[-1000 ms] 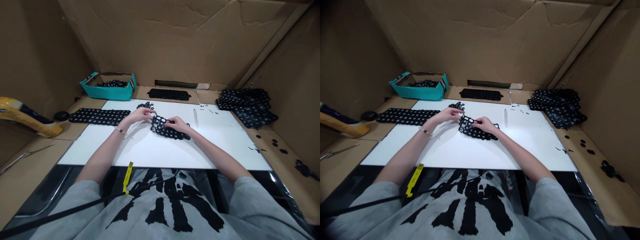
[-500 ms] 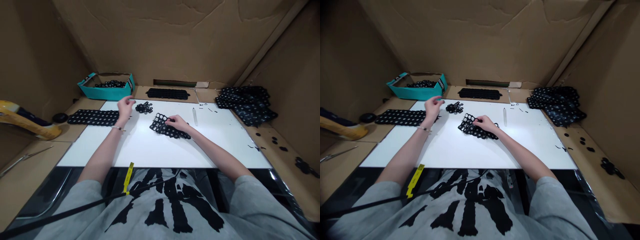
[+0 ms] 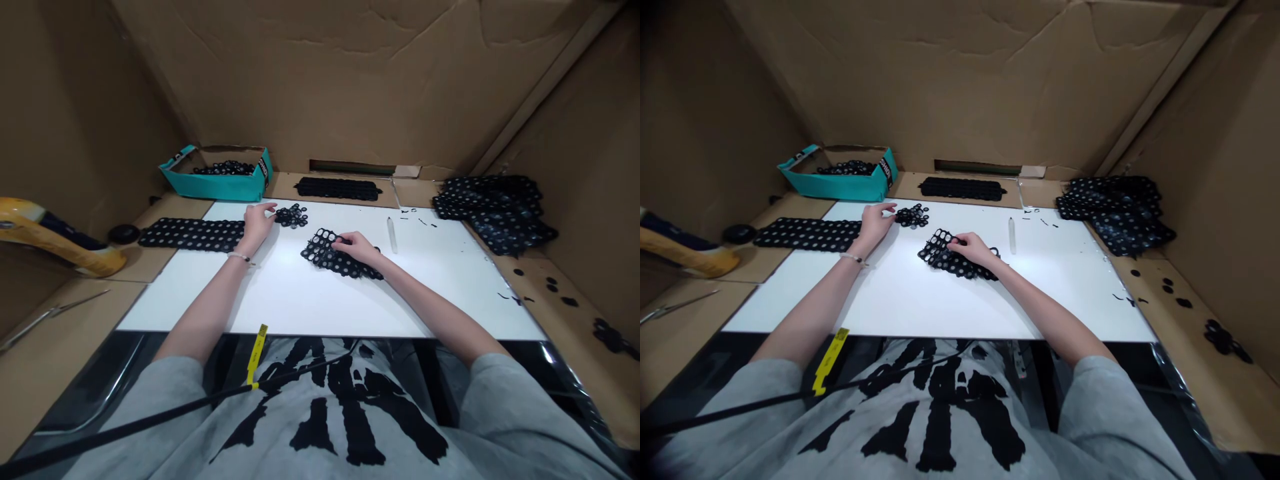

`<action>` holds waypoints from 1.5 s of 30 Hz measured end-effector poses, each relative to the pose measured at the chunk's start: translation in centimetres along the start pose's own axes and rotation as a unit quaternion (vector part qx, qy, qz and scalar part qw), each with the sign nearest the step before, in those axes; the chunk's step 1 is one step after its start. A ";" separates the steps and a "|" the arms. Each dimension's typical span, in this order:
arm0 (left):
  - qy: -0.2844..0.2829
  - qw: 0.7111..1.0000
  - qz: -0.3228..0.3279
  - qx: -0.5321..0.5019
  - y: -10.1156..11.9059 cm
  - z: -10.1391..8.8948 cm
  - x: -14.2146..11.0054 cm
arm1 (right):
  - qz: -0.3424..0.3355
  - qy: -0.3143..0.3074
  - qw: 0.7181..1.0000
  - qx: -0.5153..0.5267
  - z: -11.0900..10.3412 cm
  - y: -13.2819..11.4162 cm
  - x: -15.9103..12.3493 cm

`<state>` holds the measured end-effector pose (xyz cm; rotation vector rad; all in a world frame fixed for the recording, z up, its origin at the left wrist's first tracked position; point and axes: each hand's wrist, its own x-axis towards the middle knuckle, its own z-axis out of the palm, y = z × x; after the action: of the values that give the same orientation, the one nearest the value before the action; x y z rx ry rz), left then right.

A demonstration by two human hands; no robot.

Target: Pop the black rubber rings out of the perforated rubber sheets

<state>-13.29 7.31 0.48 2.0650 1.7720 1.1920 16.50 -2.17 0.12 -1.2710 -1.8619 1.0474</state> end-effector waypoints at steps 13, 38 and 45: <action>-0.311 0.937 0.091 -0.133 8.4 1.7 -5.4 | -0.091 0.008 0.995 0.032 0.3 0.1 0.1; 0.000 0.985 -0.121 -0.125 0.3 -0.1 -0.1 | 0.019 -0.013 1.000 -0.007 -0.1 -0.4 -0.4; -0.001 0.998 -0.007 -0.058 2.4 -0.5 -0.9 | 0.006 -0.004 1.000 0.002 0.1 -0.3 -0.3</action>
<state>-11.78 5.64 1.82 1.9856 1.6704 1.2569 16.40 -2.58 0.31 -1.2784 -1.8590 1.0631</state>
